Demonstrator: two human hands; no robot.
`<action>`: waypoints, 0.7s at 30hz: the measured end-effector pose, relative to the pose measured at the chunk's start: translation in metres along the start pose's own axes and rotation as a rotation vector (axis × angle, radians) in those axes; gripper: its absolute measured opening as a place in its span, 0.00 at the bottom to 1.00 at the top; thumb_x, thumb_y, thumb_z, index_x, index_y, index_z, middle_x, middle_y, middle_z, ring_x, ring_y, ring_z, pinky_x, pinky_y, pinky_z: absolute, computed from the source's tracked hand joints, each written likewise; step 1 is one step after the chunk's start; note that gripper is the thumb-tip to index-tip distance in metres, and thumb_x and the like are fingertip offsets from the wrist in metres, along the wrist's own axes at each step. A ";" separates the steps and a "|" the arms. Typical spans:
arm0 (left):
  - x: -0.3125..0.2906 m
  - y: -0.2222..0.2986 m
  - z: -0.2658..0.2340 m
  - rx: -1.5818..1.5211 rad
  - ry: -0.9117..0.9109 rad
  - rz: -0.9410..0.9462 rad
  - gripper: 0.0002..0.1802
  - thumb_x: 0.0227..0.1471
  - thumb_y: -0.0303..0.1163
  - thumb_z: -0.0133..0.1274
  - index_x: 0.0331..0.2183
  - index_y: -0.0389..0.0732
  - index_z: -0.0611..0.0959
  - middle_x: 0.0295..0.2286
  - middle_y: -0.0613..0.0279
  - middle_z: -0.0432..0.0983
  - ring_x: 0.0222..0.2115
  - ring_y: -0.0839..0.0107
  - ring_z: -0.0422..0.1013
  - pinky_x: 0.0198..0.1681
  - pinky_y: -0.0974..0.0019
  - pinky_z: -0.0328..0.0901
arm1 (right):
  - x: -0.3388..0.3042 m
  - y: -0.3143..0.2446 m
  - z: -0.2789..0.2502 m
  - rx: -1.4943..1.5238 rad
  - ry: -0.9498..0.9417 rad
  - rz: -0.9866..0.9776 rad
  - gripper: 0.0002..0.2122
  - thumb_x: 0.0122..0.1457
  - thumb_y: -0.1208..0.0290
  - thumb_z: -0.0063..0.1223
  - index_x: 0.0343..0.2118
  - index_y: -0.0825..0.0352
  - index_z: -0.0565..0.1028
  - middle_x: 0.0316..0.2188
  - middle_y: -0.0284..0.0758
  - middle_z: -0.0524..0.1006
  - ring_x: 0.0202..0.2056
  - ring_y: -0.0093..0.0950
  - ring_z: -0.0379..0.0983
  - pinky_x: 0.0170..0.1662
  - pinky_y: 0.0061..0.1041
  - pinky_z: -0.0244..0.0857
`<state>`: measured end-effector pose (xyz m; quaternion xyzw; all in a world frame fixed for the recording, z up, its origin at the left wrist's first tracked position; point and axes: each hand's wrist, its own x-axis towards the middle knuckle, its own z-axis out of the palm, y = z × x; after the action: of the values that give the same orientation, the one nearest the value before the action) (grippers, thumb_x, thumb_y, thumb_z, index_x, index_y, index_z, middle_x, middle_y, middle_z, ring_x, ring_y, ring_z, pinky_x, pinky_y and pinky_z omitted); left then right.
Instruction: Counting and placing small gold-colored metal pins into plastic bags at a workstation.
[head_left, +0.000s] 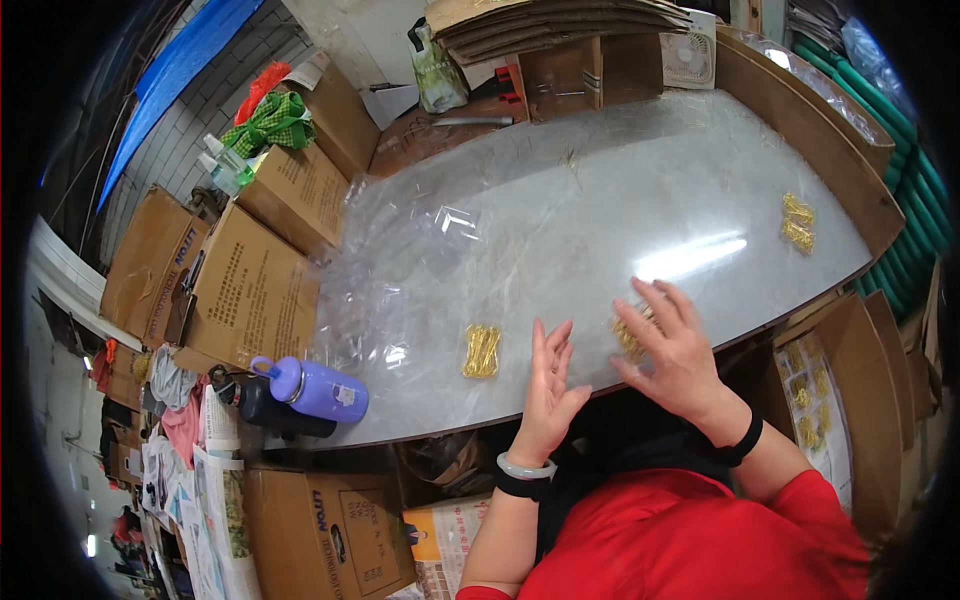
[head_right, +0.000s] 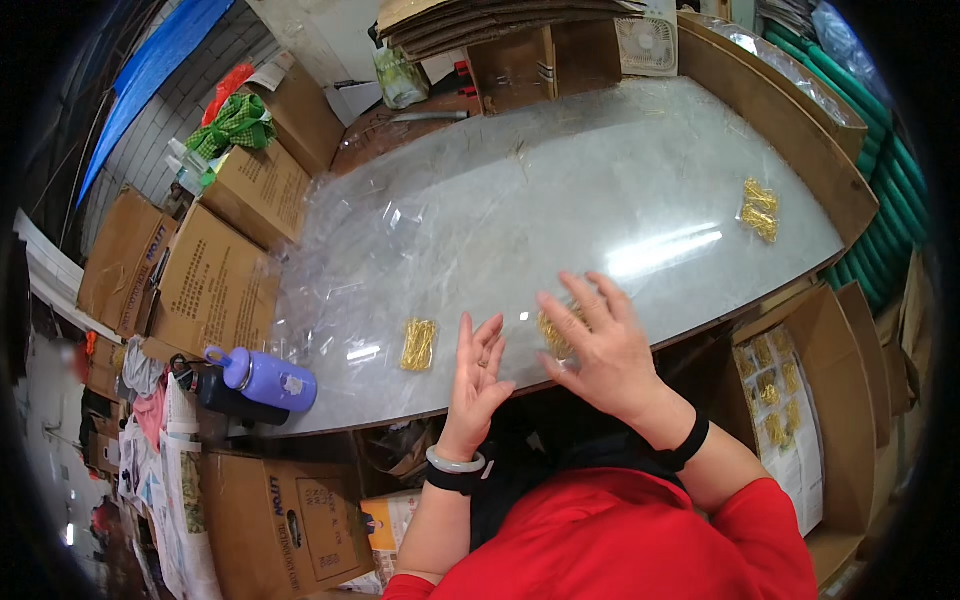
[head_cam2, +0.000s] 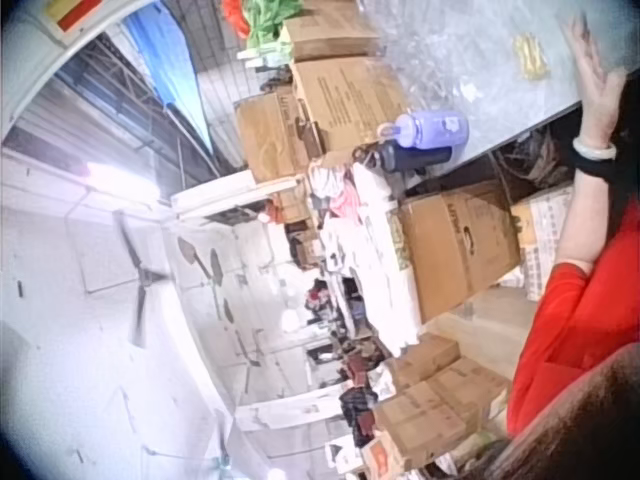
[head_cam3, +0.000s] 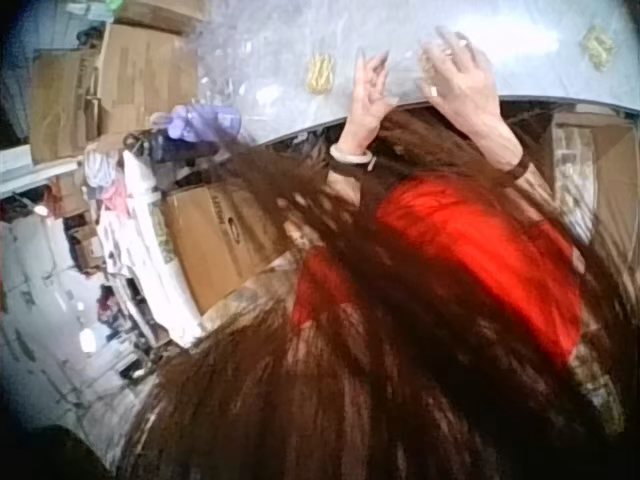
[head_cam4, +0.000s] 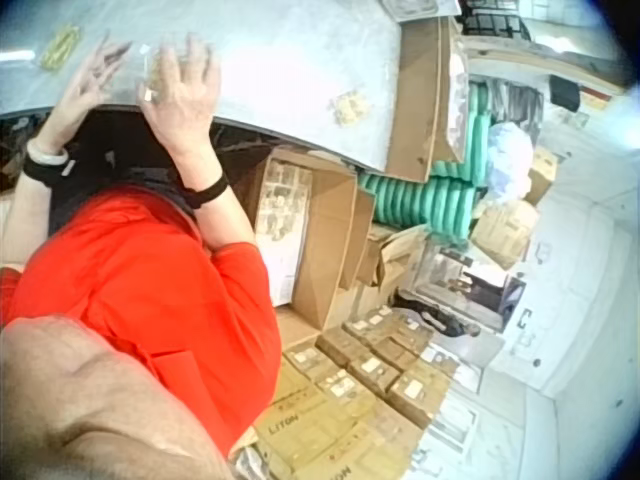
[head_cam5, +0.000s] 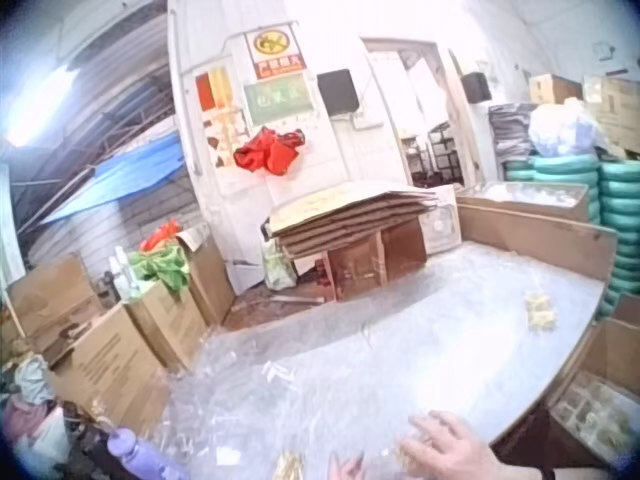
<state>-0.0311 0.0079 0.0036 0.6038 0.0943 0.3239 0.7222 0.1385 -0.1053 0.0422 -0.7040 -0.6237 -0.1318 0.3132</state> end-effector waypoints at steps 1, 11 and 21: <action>0.000 -0.003 0.002 0.022 0.035 -0.004 0.54 0.48 0.17 0.49 0.69 0.40 0.38 0.67 0.44 0.45 0.69 0.55 0.42 0.71 0.52 0.37 | 0.002 0.001 -0.005 -0.077 0.131 0.018 0.30 0.50 0.56 0.66 0.55 0.61 0.73 0.59 0.44 0.68 0.59 0.53 0.61 0.59 0.47 0.62; 0.028 -0.008 0.036 0.906 -0.092 0.093 0.33 0.66 0.35 0.42 0.65 0.29 0.56 0.64 0.36 0.51 0.67 0.45 0.47 0.68 0.53 0.48 | -0.004 0.025 0.006 0.008 -0.193 0.070 0.41 0.51 0.54 0.64 0.66 0.63 0.59 0.67 0.45 0.59 0.67 0.49 0.52 0.68 0.55 0.44; 0.036 -0.017 0.046 1.038 -0.104 0.197 0.27 0.67 0.32 0.41 0.62 0.29 0.63 0.61 0.38 0.58 0.65 0.43 0.52 0.66 0.51 0.52 | -0.015 0.044 -0.017 0.414 -0.265 0.206 0.53 0.47 0.58 0.67 0.70 0.71 0.43 0.70 0.48 0.50 0.71 0.46 0.45 0.71 0.54 0.31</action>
<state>0.0270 -0.0096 0.0082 0.9031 0.1492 0.2705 0.2984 0.1810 -0.1288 0.0341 -0.6956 -0.5982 0.1246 0.3779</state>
